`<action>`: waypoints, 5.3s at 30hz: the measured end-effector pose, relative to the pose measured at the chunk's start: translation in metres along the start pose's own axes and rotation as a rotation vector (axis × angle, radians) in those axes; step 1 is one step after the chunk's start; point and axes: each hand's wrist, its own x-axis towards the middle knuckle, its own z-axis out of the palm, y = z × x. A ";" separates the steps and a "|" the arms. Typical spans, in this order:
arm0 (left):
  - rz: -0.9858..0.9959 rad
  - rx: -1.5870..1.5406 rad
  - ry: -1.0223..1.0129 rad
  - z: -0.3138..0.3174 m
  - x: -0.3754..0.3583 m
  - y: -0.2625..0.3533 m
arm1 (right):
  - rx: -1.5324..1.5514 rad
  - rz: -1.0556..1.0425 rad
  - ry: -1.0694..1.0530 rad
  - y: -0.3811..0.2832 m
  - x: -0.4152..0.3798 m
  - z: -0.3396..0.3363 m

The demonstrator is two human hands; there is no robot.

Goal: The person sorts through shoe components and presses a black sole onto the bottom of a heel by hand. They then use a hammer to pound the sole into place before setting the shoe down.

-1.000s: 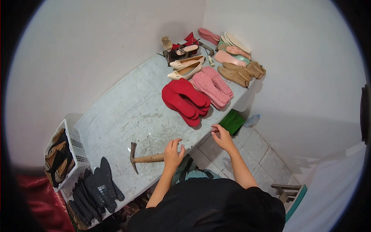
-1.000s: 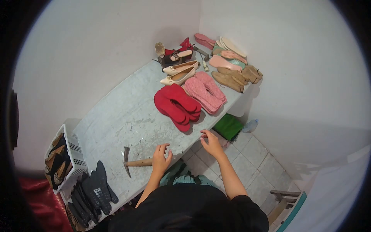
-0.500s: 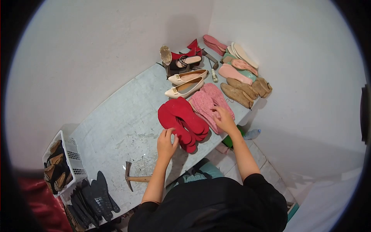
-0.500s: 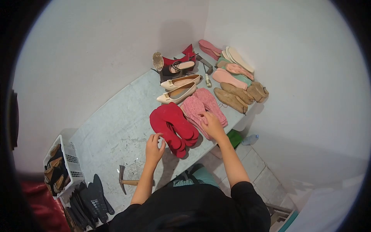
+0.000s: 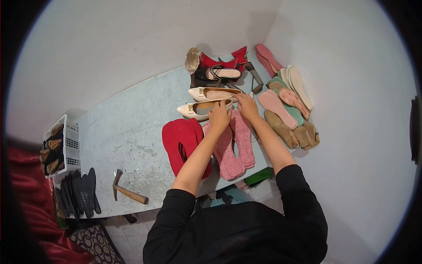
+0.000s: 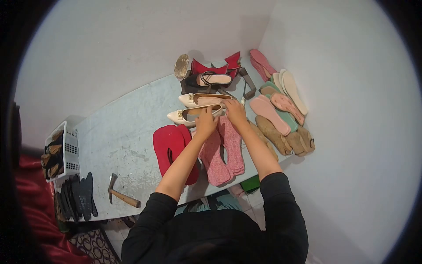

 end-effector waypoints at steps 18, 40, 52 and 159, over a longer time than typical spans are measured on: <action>0.081 0.224 0.330 -0.002 0.040 -0.027 | -0.101 0.022 0.001 0.024 0.048 0.020; -0.354 -0.337 0.479 -0.351 -0.296 -0.166 | 0.576 0.152 0.060 -0.346 -0.063 0.003; -0.351 0.312 0.309 -0.412 -0.362 -0.295 | 0.346 0.063 0.036 -0.509 -0.099 0.103; -0.343 -0.867 0.492 -0.495 -0.346 -0.365 | 2.012 0.880 -0.675 -0.707 -0.125 0.217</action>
